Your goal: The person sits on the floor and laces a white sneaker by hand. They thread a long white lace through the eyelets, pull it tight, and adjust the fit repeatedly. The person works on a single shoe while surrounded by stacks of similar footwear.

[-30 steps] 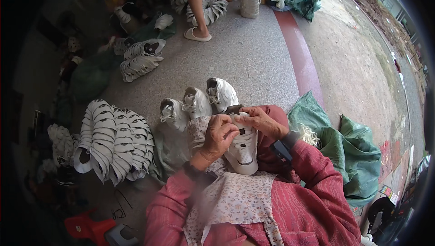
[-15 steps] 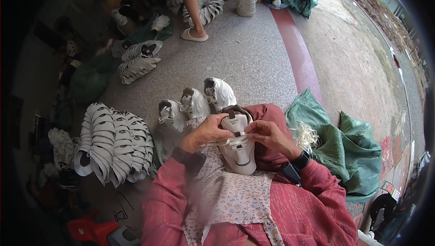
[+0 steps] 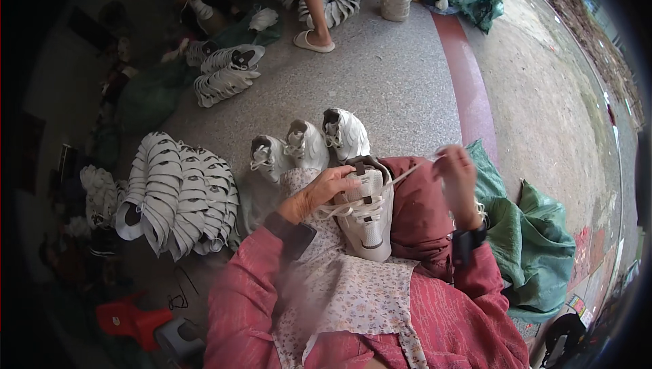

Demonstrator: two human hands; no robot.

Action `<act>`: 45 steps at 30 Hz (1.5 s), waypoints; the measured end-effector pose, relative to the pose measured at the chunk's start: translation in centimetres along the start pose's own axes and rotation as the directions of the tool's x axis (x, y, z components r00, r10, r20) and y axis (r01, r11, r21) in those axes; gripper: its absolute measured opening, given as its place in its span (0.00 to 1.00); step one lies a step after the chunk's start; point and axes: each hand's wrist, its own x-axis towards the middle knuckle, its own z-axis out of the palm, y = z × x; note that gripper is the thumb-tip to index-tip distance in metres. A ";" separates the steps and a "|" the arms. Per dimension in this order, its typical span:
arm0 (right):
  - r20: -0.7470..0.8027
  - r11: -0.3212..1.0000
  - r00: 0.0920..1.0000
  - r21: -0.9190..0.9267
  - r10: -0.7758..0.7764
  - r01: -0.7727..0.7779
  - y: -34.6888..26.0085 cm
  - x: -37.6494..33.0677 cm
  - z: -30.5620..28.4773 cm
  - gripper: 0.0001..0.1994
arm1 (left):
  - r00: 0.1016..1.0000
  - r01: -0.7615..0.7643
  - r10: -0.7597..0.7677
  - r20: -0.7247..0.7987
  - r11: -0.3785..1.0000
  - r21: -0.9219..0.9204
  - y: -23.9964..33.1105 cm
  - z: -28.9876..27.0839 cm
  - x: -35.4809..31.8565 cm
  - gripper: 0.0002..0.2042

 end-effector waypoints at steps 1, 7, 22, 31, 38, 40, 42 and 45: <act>-0.086 0.982 0.996 0.187 0.039 -0.023 -1.5 1.0 -1.5 0.10 | 1.000 -0.018 0.019 -0.020 0.999 0.027 -1.0 -0.9 0.3 0.39; -0.076 0.398 0.991 0.917 0.106 0.028 -4.3 2.0 -26.5 0.13 | 0.996 -0.076 0.071 0.061 0.994 0.084 -0.6 -0.6 2.0 0.20; -0.125 0.711 0.869 0.636 0.478 -0.300 5.5 1.1 -16.4 0.18 | 0.653 -0.218 0.754 -0.066 0.271 0.937 -7.0 -1.5 -2.6 0.10; -0.236 0.797 0.836 0.507 0.496 -0.329 3.8 -0.1 -15.2 0.17 | 0.686 -0.257 0.707 -0.175 0.459 0.850 -6.5 -5.8 -5.1 0.09; -0.506 0.987 0.848 0.107 0.159 -0.122 2.9 -0.1 -14.5 0.11 | 0.668 -0.236 0.714 -0.209 0.470 0.851 -7.6 -6.0 -4.4 0.09; -0.646 0.977 0.747 -0.214 -0.155 0.017 1.8 -0.3 -17.6 0.11 | 0.675 -0.244 0.712 -0.195 0.465 0.851 -7.4 -5.9 -4.2 0.09; -0.697 0.926 0.622 -0.351 -0.357 0.139 -0.2 -0.5 -20.5 0.10 | 0.675 -0.246 0.710 -0.198 0.470 0.848 -7.5 -5.8 -4.3 0.09; -0.711 0.951 0.644 -0.297 -0.282 0.088 0.3 -0.6 -21.3 0.11 | 0.682 -0.240 0.700 -0.213 0.489 0.839 -7.7 -5.8 -4.4 0.08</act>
